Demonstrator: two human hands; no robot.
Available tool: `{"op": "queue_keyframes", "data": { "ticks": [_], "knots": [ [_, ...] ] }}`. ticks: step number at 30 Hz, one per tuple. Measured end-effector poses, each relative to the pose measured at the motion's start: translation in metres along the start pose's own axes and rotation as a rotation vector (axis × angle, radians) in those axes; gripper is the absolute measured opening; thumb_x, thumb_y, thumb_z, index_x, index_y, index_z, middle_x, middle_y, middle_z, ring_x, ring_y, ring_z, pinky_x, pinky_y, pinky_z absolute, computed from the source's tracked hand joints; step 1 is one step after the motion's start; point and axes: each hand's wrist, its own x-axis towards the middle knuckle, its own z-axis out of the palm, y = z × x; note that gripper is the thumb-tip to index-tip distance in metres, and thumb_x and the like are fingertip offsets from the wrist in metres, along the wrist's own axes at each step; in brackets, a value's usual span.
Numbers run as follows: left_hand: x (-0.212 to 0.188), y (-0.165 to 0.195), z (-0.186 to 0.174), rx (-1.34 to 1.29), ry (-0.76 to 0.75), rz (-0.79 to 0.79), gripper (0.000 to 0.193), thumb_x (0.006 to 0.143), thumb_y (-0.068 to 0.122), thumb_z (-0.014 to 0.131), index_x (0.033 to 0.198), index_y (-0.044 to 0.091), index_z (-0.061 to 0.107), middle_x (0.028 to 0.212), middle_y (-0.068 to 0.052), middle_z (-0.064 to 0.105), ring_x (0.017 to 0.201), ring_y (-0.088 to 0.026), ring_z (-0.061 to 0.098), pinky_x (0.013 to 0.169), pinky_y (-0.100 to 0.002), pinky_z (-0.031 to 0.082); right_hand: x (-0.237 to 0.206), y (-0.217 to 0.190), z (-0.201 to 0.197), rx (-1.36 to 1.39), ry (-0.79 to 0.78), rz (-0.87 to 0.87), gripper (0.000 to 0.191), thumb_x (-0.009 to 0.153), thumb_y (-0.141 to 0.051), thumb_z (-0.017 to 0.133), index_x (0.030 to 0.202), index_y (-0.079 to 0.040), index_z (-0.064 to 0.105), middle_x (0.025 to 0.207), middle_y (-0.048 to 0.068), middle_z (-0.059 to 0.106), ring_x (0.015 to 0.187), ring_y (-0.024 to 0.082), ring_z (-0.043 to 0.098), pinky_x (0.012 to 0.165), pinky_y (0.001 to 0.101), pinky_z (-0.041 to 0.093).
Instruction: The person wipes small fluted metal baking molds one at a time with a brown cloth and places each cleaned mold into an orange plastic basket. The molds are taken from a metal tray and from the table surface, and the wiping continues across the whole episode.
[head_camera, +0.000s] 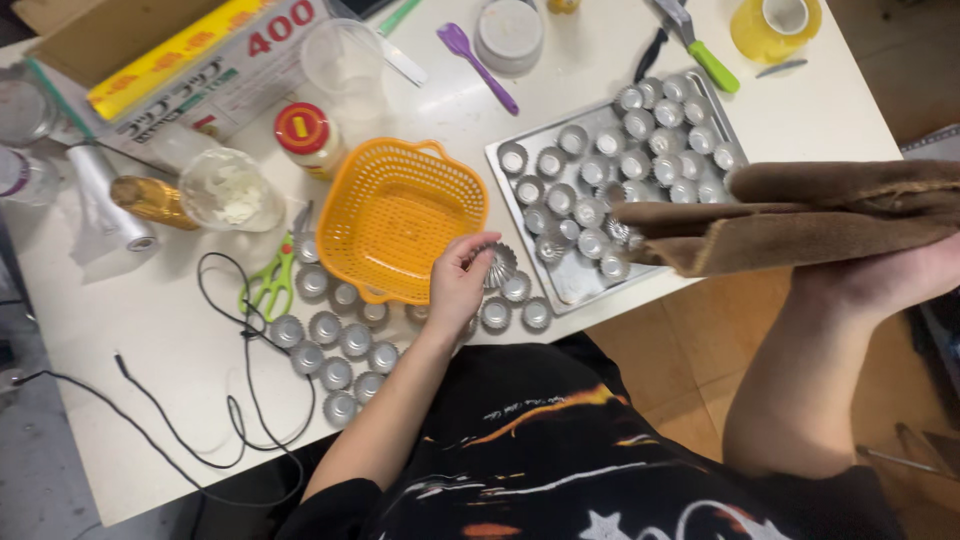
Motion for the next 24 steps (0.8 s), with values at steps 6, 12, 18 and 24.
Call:
{"op": "queue_keyframes", "data": {
  "ticks": [6, 12, 18, 24],
  "knots": [
    [0.006, -0.06, 0.053, 0.577, -0.203, -0.08, 0.02, 0.086, 0.017, 0.073, 0.105, 0.012, 0.077, 0.094, -0.01, 0.078, 0.082, -0.024, 0.074, 0.077, -0.036, 0.057, 0.052, -0.037, -0.094, -0.354, -0.213, -0.088, 0.08, 0.109, -0.062, 0.035, 0.165, -0.005, 0.034, 0.158, 0.021, 0.042, 0.146, 0.036, 0.045, 0.121, 0.0489, 0.037],
    [0.015, -0.091, 0.103, 0.9, -0.251, -0.097, 0.019, 0.084, 0.019, 0.074, 0.102, 0.014, 0.079, 0.099, -0.012, 0.076, 0.094, -0.033, 0.071, 0.083, -0.045, 0.056, 0.122, -0.09, -0.156, -0.508, -0.279, -0.103, 0.085, 0.107, -0.062, 0.037, 0.167, -0.004, 0.022, 0.166, 0.019, 0.031, 0.15, 0.034, 0.036, 0.125, 0.0473, 0.031],
    [0.004, -0.087, 0.117, 1.023, -0.122, -0.217, 0.023, 0.083, 0.018, 0.072, 0.105, 0.013, 0.075, 0.1, -0.009, 0.076, 0.096, -0.031, 0.071, 0.083, -0.045, 0.056, 0.159, -0.107, -0.172, -0.505, -0.178, 0.131, 0.088, 0.107, -0.066, 0.038, 0.169, -0.004, 0.029, 0.171, 0.02, 0.041, 0.151, 0.033, 0.039, 0.123, 0.0473, 0.033],
    [0.002, -0.06, 0.149, 1.105, 0.097, -0.022, 0.019, 0.086, 0.024, 0.074, 0.1, 0.012, 0.074, 0.101, -0.006, 0.073, 0.102, -0.029, 0.066, 0.084, -0.043, 0.054, 0.201, -0.108, -0.159, -0.343, -0.141, 0.228, 0.069, 0.111, -0.056, 0.031, 0.146, 0.002, 0.046, 0.146, 0.02, 0.053, 0.136, 0.034, 0.055, 0.122, 0.0468, 0.046]
  ]
}}
